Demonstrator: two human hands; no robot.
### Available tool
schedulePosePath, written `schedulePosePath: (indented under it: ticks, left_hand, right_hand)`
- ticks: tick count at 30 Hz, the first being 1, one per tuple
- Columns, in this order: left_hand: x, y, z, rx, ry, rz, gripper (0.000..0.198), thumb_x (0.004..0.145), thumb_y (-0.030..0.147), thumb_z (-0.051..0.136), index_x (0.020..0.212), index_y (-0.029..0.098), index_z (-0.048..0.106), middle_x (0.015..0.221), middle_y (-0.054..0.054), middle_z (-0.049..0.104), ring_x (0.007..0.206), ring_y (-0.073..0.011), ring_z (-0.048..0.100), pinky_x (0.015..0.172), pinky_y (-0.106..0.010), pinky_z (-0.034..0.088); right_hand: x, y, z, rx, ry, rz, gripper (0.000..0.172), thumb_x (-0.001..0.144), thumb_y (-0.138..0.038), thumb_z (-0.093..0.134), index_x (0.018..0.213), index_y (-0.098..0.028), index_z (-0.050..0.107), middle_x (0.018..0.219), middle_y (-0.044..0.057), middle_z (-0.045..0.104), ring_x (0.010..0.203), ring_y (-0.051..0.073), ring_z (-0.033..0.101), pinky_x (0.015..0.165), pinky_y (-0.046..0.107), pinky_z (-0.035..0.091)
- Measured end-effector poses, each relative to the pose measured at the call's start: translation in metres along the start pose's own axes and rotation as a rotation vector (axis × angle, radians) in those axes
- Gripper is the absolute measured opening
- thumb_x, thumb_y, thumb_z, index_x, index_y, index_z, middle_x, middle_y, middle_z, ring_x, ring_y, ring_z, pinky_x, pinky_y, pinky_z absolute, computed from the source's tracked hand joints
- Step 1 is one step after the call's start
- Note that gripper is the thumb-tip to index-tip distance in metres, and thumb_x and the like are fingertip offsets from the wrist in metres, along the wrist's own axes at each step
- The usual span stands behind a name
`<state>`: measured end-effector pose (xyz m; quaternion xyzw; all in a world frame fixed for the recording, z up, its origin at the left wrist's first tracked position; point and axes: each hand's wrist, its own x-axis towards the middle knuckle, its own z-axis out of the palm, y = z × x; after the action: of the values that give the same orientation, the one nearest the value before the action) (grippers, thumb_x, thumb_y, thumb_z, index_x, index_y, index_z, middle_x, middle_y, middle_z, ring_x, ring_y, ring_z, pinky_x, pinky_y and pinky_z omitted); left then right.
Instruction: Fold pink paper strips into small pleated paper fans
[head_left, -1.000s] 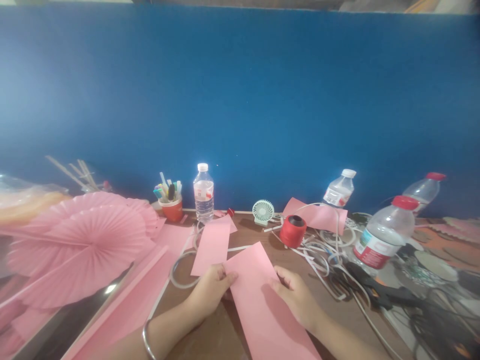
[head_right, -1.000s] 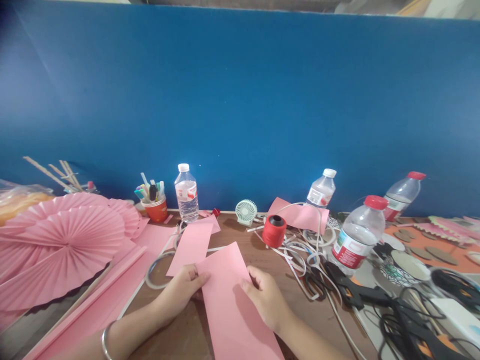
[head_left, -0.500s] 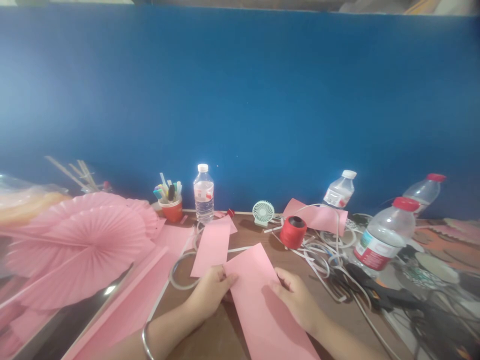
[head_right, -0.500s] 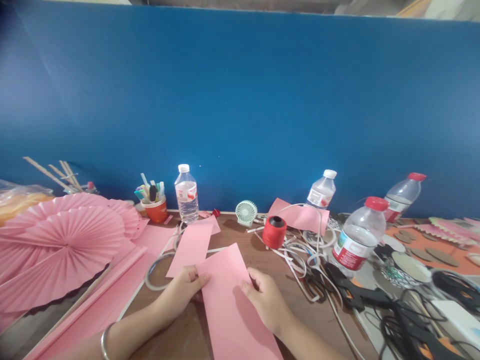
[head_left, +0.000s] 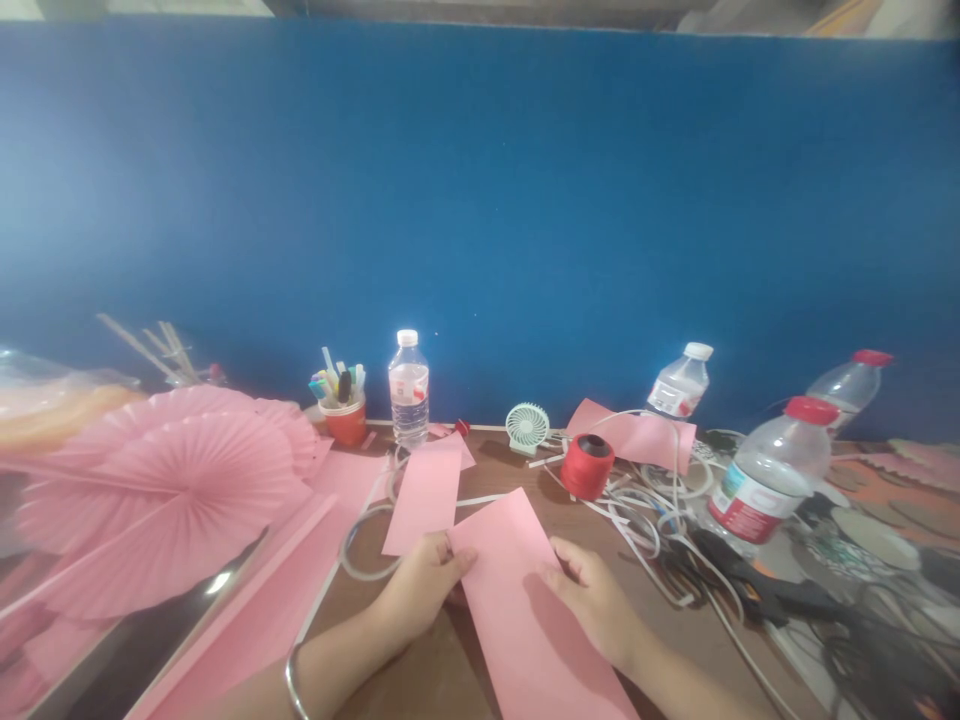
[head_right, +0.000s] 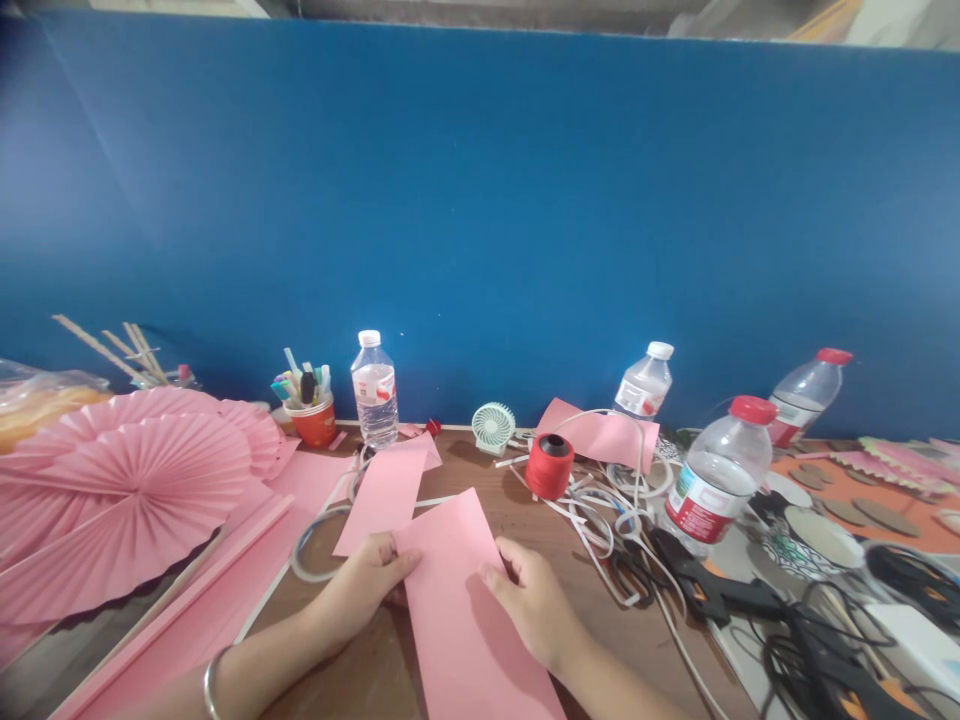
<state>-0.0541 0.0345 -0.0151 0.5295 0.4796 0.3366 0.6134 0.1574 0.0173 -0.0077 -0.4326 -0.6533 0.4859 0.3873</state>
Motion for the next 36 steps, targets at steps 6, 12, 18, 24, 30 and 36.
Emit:
schedulePosePath:
  ticks: [6, 12, 18, 24, 30, 36]
  left_hand:
    - [0.002, -0.003, -0.001, -0.019, -0.017, 0.008, 0.034, 0.076, 0.04, 0.055, 0.084, 0.007, 0.059, 0.083, -0.013, 0.067, 0.076, -0.0254, 0.063, 0.069, -0.036, 0.05]
    - [0.0, 0.002, 0.0, -0.102, 0.007, -0.018, 0.038, 0.07, 0.044, 0.06, 0.08, 0.007, 0.059, 0.076, -0.012, 0.066, 0.071, -0.0244, 0.063, 0.067, -0.036, 0.05]
    - [-0.006, 0.005, -0.001, -0.259, 0.039, 0.022, 0.04, 0.08, 0.05, 0.047, 0.082, 0.011, 0.056, 0.078, -0.009, 0.065, 0.07, -0.021, 0.063, 0.062, -0.033, 0.051]
    - [-0.005, 0.003, -0.001, -0.29, 0.023, 0.026, 0.043, 0.079, 0.051, 0.047, 0.095, 0.012, 0.057, 0.082, -0.01, 0.065, 0.069, -0.0207, 0.063, 0.058, -0.031, 0.051]
    - [-0.006, 0.003, -0.002, -0.314, 0.021, 0.014, 0.041, 0.081, 0.048, 0.047, 0.095, 0.011, 0.056, 0.087, -0.011, 0.065, 0.072, -0.0215, 0.063, 0.061, -0.033, 0.051]
    - [-0.007, 0.006, -0.001, -0.353, -0.028, 0.022, 0.042, 0.084, 0.049, 0.04, 0.09, 0.01, 0.055, 0.079, -0.01, 0.063, 0.068, -0.0217, 0.062, 0.063, -0.037, 0.051]
  right_hand:
    - [0.0, -0.002, 0.0, 0.022, -0.013, -0.02, 0.027, 0.084, -0.037, 0.046, 0.089, -0.014, 0.059, 0.083, 0.004, 0.06, 0.078, 0.02, 0.053, 0.07, 0.026, 0.04]
    - [0.001, 0.007, -0.001, -0.008, 0.05, 0.006, 0.034, 0.083, -0.045, 0.045, 0.072, -0.014, 0.055, 0.069, 0.001, 0.055, 0.067, 0.015, 0.048, 0.061, 0.023, 0.037]
    - [0.003, 0.012, -0.001, -0.046, 0.07, 0.058, 0.037, 0.079, -0.048, 0.049, 0.07, -0.013, 0.058, 0.067, 0.002, 0.057, 0.063, 0.016, 0.048, 0.059, 0.023, 0.037]
    - [0.003, 0.012, 0.0, -0.073, 0.079, 0.061, 0.039, 0.078, -0.051, 0.049, 0.07, -0.013, 0.059, 0.067, 0.002, 0.057, 0.063, 0.016, 0.048, 0.058, 0.023, 0.037]
    - [0.003, 0.009, -0.001, -0.06, 0.067, 0.051, 0.038, 0.079, -0.05, 0.049, 0.073, -0.013, 0.06, 0.072, 0.003, 0.06, 0.065, 0.017, 0.05, 0.058, 0.023, 0.038]
    - [0.002, 0.009, -0.001, -0.03, 0.05, 0.038, 0.037, 0.081, -0.047, 0.048, 0.078, -0.012, 0.061, 0.075, 0.004, 0.061, 0.068, 0.018, 0.051, 0.06, 0.024, 0.038]
